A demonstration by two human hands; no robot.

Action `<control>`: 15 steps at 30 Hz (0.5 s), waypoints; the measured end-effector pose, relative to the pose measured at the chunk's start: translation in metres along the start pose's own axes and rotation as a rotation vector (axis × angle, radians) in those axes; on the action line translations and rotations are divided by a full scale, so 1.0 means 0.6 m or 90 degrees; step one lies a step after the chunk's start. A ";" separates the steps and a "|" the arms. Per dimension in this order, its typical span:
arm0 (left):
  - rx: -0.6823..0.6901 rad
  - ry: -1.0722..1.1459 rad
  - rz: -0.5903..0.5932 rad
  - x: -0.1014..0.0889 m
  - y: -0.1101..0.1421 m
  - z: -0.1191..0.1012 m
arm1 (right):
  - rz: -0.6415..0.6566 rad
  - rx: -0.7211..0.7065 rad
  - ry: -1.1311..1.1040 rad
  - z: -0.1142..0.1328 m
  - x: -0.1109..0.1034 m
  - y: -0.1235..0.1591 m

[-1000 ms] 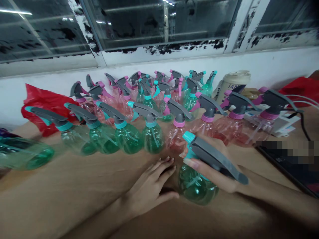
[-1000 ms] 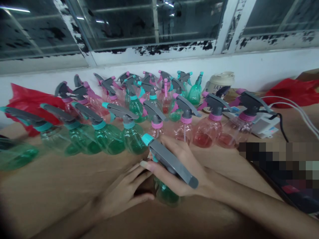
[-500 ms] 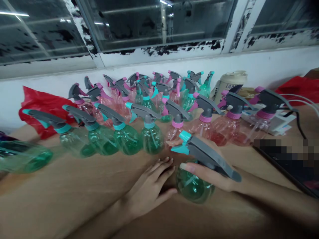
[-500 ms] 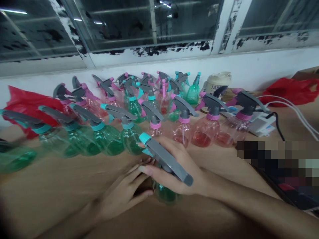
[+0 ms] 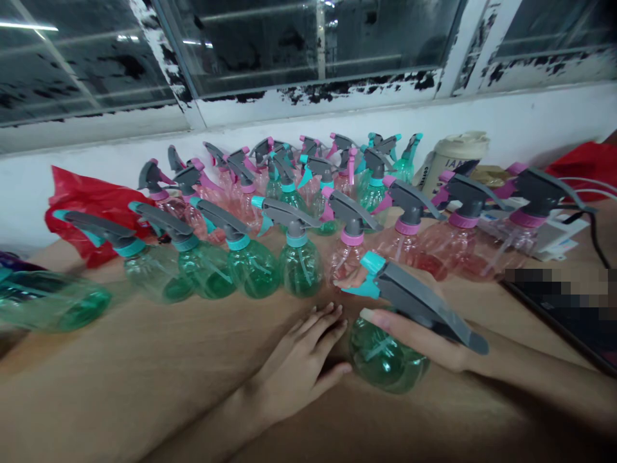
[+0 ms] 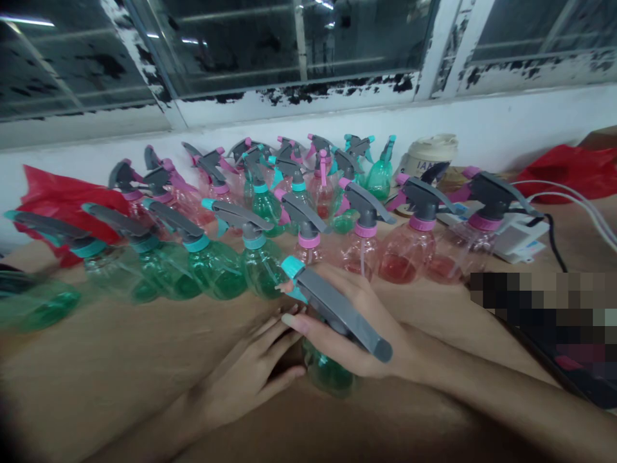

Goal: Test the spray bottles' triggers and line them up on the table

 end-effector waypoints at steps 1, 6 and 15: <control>0.000 0.004 0.002 -0.001 0.000 0.000 | -0.009 -0.005 -0.013 0.001 -0.001 -0.001; -0.001 0.003 -0.006 -0.004 0.000 -0.002 | -0.016 0.013 -0.041 0.003 -0.003 -0.004; 0.005 0.001 0.003 -0.008 -0.002 -0.004 | -0.008 0.000 -0.046 0.002 -0.002 -0.007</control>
Point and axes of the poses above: each hand's wrist, its own y-axis away from the middle knuckle, its own x-axis out of the palm, z = x × y, the point moved 6 cm from there along -y, towards the middle knuckle, and after that the axes turned 14 degrees about -x, right-handed, at the moved point
